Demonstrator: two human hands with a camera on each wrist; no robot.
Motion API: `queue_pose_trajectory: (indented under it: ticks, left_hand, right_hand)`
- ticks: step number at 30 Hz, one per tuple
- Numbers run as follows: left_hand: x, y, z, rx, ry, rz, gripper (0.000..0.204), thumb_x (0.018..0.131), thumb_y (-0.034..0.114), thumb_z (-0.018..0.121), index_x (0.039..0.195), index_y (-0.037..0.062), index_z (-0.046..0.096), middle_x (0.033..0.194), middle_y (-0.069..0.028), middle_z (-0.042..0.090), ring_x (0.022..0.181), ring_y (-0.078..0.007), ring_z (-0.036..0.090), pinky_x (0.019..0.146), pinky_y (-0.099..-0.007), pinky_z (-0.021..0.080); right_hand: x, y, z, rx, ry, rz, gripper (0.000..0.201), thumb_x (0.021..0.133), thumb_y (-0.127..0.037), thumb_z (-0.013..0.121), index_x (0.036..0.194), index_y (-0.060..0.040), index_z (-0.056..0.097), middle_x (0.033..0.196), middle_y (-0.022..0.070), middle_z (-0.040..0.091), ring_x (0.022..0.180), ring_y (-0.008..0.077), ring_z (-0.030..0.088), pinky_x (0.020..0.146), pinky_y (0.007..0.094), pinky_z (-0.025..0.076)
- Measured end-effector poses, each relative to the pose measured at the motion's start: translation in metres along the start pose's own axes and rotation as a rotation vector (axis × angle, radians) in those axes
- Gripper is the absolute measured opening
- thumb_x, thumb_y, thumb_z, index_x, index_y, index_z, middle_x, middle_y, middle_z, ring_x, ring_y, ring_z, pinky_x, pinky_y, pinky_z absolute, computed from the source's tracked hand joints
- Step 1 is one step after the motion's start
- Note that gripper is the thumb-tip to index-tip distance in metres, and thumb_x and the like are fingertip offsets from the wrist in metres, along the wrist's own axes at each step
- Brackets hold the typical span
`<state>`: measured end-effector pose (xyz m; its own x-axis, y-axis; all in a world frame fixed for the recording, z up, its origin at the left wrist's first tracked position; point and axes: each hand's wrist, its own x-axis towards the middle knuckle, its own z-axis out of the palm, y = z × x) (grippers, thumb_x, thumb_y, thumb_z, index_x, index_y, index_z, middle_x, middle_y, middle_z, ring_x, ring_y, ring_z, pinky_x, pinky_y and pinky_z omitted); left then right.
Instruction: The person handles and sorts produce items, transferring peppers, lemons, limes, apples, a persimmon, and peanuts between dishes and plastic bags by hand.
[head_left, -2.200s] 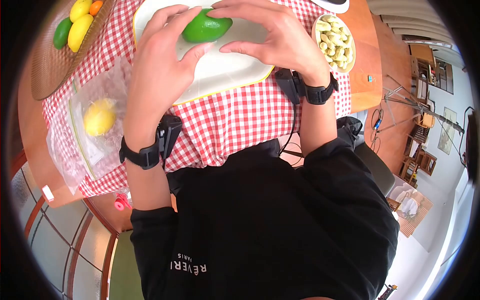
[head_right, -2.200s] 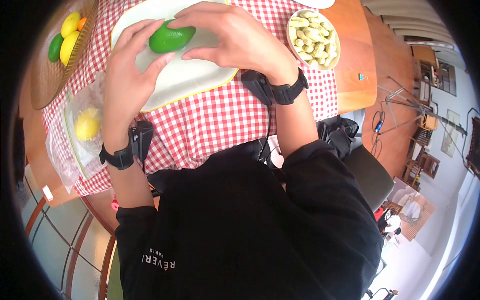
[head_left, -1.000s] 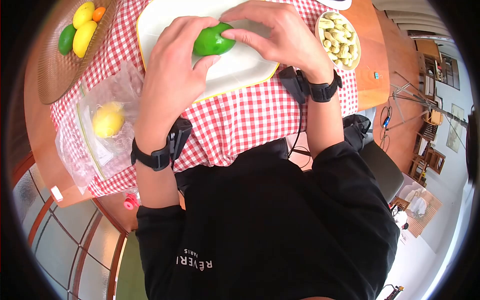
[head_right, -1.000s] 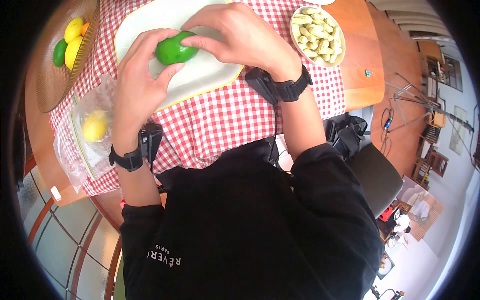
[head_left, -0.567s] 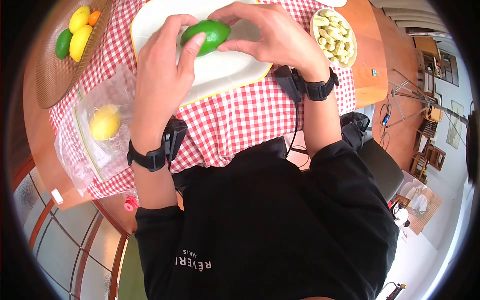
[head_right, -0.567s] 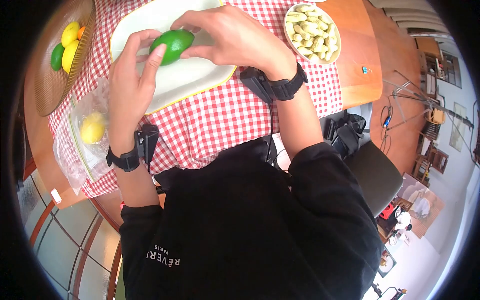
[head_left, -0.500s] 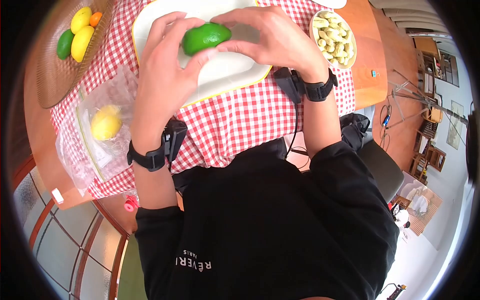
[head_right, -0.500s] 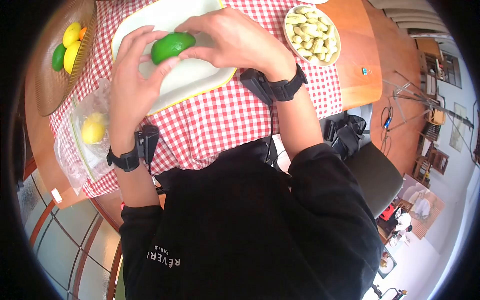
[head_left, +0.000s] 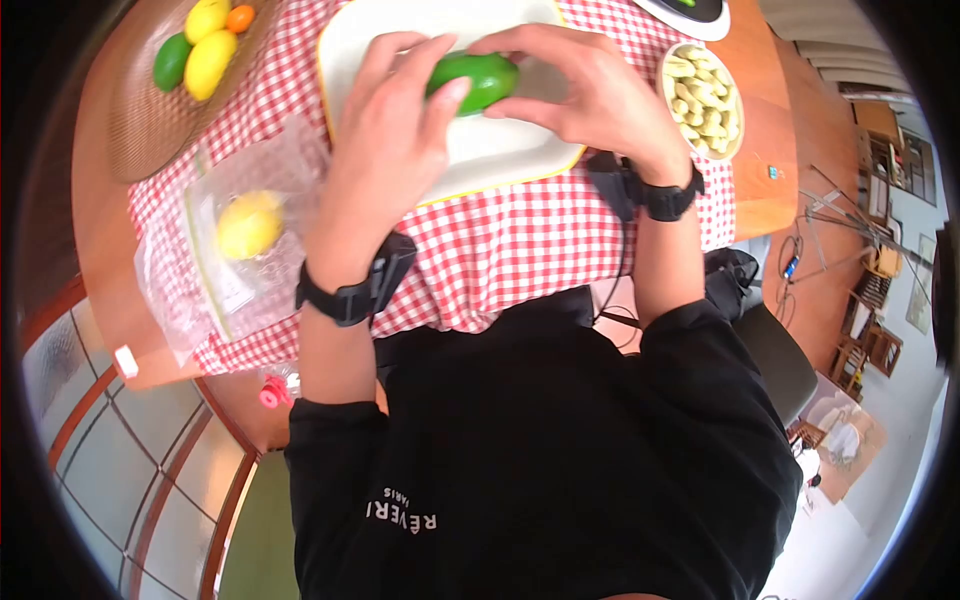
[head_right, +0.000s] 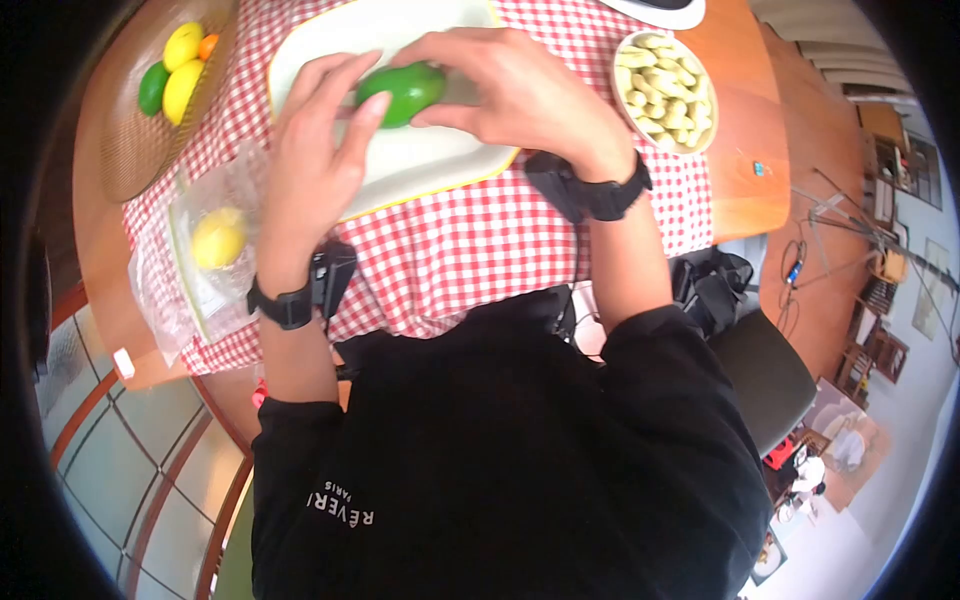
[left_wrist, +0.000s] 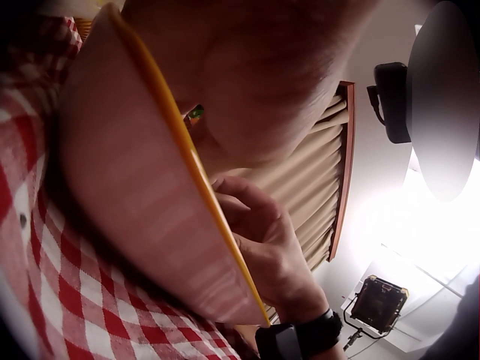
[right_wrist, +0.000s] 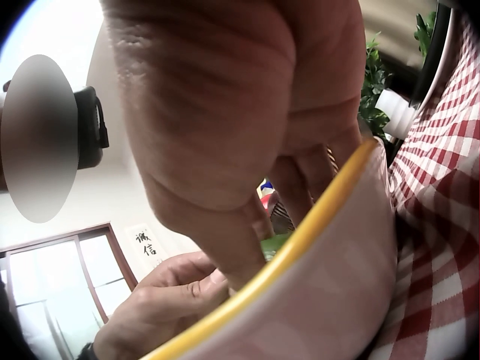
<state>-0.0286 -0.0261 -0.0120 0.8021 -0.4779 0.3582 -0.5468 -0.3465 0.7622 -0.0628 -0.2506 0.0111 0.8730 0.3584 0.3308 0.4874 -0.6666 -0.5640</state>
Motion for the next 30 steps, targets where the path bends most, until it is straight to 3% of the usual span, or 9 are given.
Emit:
queue_pose_trajectory:
  ticks: [3,7,8,12,14,18,24,26,30]
  left_hand:
    - [0.001,0.004,-0.002,0.005,0.0,0.107,0.035,0.094,0.012,0.076,0.126,0.0037,0.065,0.12,-0.0132,0.069,0.11,-0.0302,0.069,0.093,-0.0406,0.058]
    - [-0.001,0.004,-0.008,0.015,-0.066,0.093,0.04,0.086,0.004,0.079,0.123,0.0053,0.065,0.121,-0.0114,0.07,0.11,-0.0332,0.069,0.093,-0.0406,0.058]
    - [-0.001,0.005,-0.008,-0.008,-0.06,0.1,0.044,0.083,0.001,0.079,0.125,0.006,0.065,0.124,-0.0123,0.069,0.112,-0.0337,0.068,0.094,-0.0406,0.057]
    - [-0.002,0.003,-0.003,0.034,-0.04,0.139,0.046,0.084,0.001,0.079,0.128,0.007,0.066,0.127,-0.0133,0.067,0.115,-0.0333,0.067,0.095,-0.04,0.057]
    - [-0.004,0.005,-0.003,-0.065,-0.11,0.009,0.053,0.08,-0.003,0.078,0.131,0.0059,0.064,0.125,-0.0186,0.062,0.107,-0.0392,0.066,0.094,-0.0464,0.053]
    - [-0.003,0.007,-0.002,-0.009,-0.031,0.05,0.049,0.082,0.0,0.079,0.129,0.0035,0.063,0.121,-0.0218,0.065,0.106,-0.0401,0.067,0.091,-0.0459,0.054]
    - [0.001,0.012,-0.005,-0.064,-0.111,-0.182,0.036,0.091,0.01,0.076,0.124,0.0005,0.066,0.107,-0.0237,0.071,0.107,-0.0404,0.066,0.091,-0.0478,0.053]
    - [-0.001,0.006,-0.002,0.045,-0.01,-0.04,0.035,0.091,0.013,0.076,0.123,0.0004,0.067,0.115,-0.0213,0.069,0.111,-0.0392,0.065,0.094,-0.0481,0.052]
    - [-0.002,0.014,-0.006,-0.01,-0.021,-0.038,0.041,0.088,0.009,0.078,0.126,0.0022,0.067,0.13,-0.0148,0.06,0.116,-0.0386,0.063,0.098,-0.0464,0.052]
  right_hand:
    - [0.001,-0.008,-0.003,0.012,0.006,0.025,0.04,0.086,-0.024,0.084,0.121,-0.0079,0.073,0.097,0.0155,0.077,0.09,0.0374,0.075,0.081,0.0408,0.059]
    - [0.0,-0.003,0.001,-0.075,0.025,0.027,0.038,0.089,-0.028,0.082,0.118,-0.0047,0.076,0.098,0.0173,0.077,0.091,0.0366,0.074,0.082,0.0413,0.059]
    - [0.0,-0.001,0.0,-0.084,-0.004,0.05,0.038,0.088,-0.019,0.084,0.12,-0.0001,0.075,0.107,0.0167,0.077,0.095,0.032,0.075,0.088,0.0395,0.058]
    - [0.001,0.001,-0.002,-0.113,-0.01,0.0,0.035,0.091,-0.017,0.081,0.12,0.0009,0.074,0.113,0.0179,0.075,0.103,0.033,0.073,0.091,0.0392,0.057]
    - [0.002,-0.005,-0.003,-0.081,0.013,0.006,0.037,0.089,-0.015,0.082,0.121,0.0002,0.074,0.114,0.0171,0.075,0.104,0.0324,0.073,0.092,0.039,0.057]
    - [0.005,-0.011,-0.004,-0.011,0.065,-0.07,0.047,0.082,-0.01,0.086,0.126,-0.0033,0.072,0.117,0.0139,0.075,0.106,0.0307,0.073,0.096,0.0388,0.057]
    - [0.002,-0.002,0.001,0.019,0.003,-0.03,0.051,0.081,-0.011,0.086,0.129,-0.0087,0.069,0.108,0.0162,0.075,0.098,0.0358,0.074,0.088,0.042,0.059]
    - [0.002,-0.003,0.0,-0.001,0.002,-0.027,0.049,0.082,-0.014,0.086,0.128,-0.008,0.07,0.108,0.0174,0.075,0.097,0.0366,0.074,0.088,0.0424,0.059]
    - [-0.003,-0.002,-0.002,-0.106,-0.036,0.015,0.043,0.085,-0.023,0.084,0.123,-0.0056,0.074,0.106,0.0212,0.075,0.095,0.0394,0.073,0.087,0.0436,0.058]
